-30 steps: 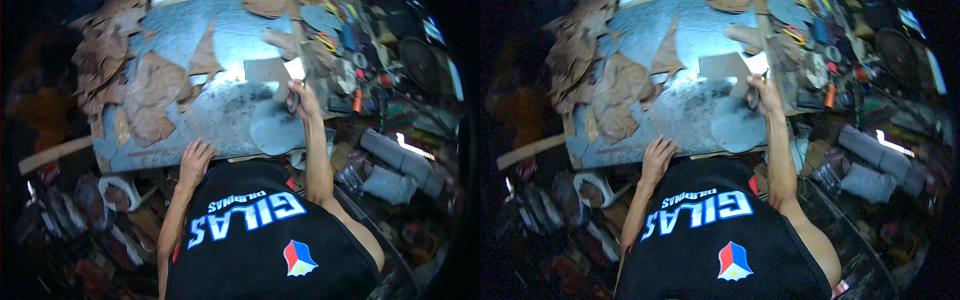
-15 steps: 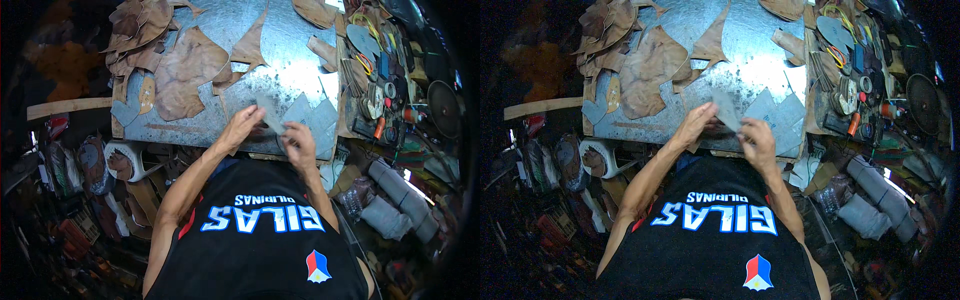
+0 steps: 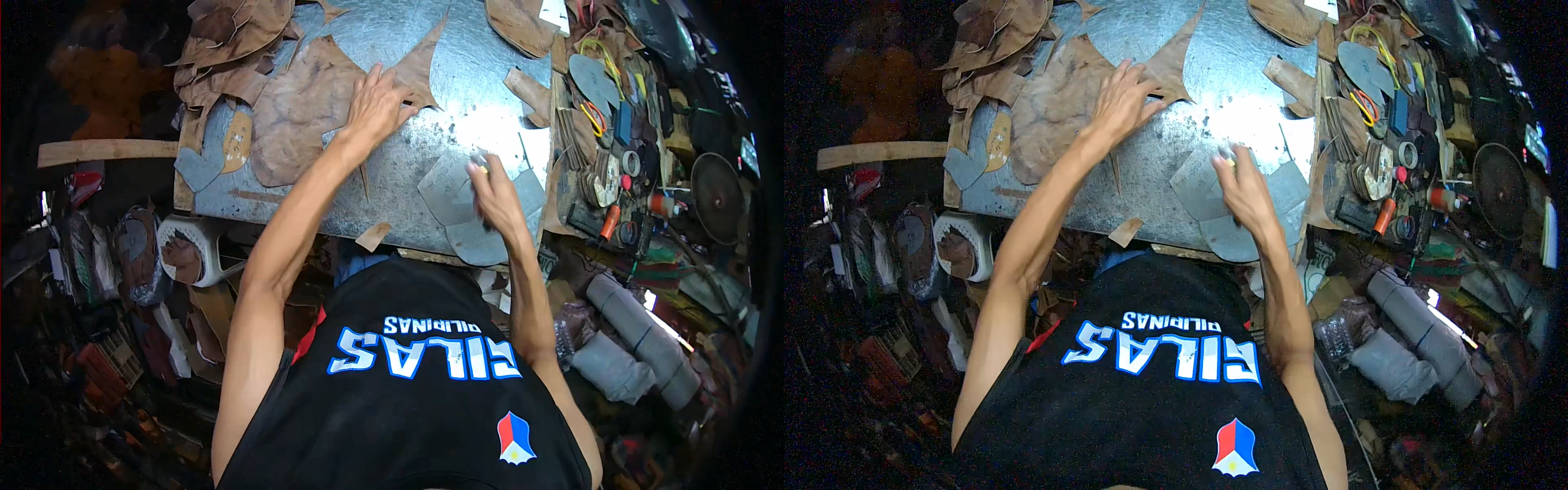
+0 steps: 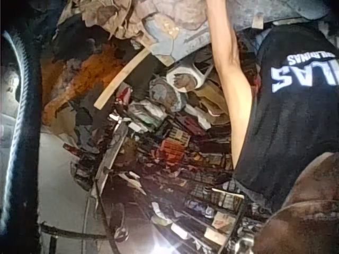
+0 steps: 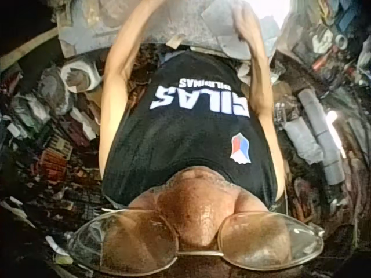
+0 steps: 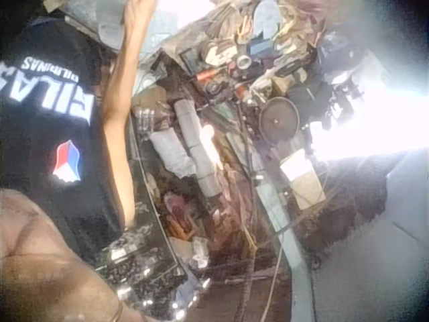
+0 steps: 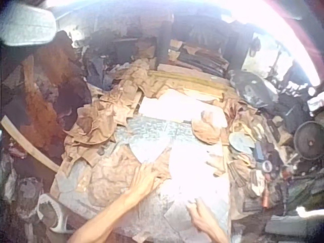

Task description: The recorder uses a hand cutter to trace and cut out shoe components from a leather sheet using templates.

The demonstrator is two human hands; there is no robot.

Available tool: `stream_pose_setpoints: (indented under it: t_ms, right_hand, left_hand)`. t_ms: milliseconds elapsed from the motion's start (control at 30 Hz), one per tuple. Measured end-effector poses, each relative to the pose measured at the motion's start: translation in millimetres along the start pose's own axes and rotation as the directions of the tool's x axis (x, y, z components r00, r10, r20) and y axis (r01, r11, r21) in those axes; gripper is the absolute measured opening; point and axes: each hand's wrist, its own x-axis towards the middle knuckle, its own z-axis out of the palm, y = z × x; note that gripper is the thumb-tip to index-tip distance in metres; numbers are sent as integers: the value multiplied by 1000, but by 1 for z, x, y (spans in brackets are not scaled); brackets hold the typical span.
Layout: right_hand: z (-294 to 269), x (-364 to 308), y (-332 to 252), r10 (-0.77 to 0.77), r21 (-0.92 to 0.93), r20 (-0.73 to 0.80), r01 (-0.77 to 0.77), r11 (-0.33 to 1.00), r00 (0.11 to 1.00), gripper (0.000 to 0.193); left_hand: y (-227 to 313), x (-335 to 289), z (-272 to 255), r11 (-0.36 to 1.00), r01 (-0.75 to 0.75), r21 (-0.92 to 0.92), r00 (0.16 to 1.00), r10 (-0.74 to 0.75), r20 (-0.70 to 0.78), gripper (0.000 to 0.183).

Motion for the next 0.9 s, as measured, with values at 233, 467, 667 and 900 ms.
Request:
stream_pose_setpoints:
  t_ms: [233,467,667,900]
  right_hand:
    - [38,99,-6,-526,-418,101,516,748,845,37]
    - [57,109,9,-544,-472,-50,461,752,837,34]
    - [57,113,16,-576,-456,-63,490,743,815,35]
    - [60,113,21,-574,-420,-73,497,759,816,34]
  left_hand:
    - [-28,6,44,984,176,27,948,-177,263,44]
    - [-26,6,48,973,229,-3,952,-223,208,36]
    - [-22,7,52,970,241,15,953,-240,184,32]
    - [-25,6,54,976,219,11,962,-218,166,32]
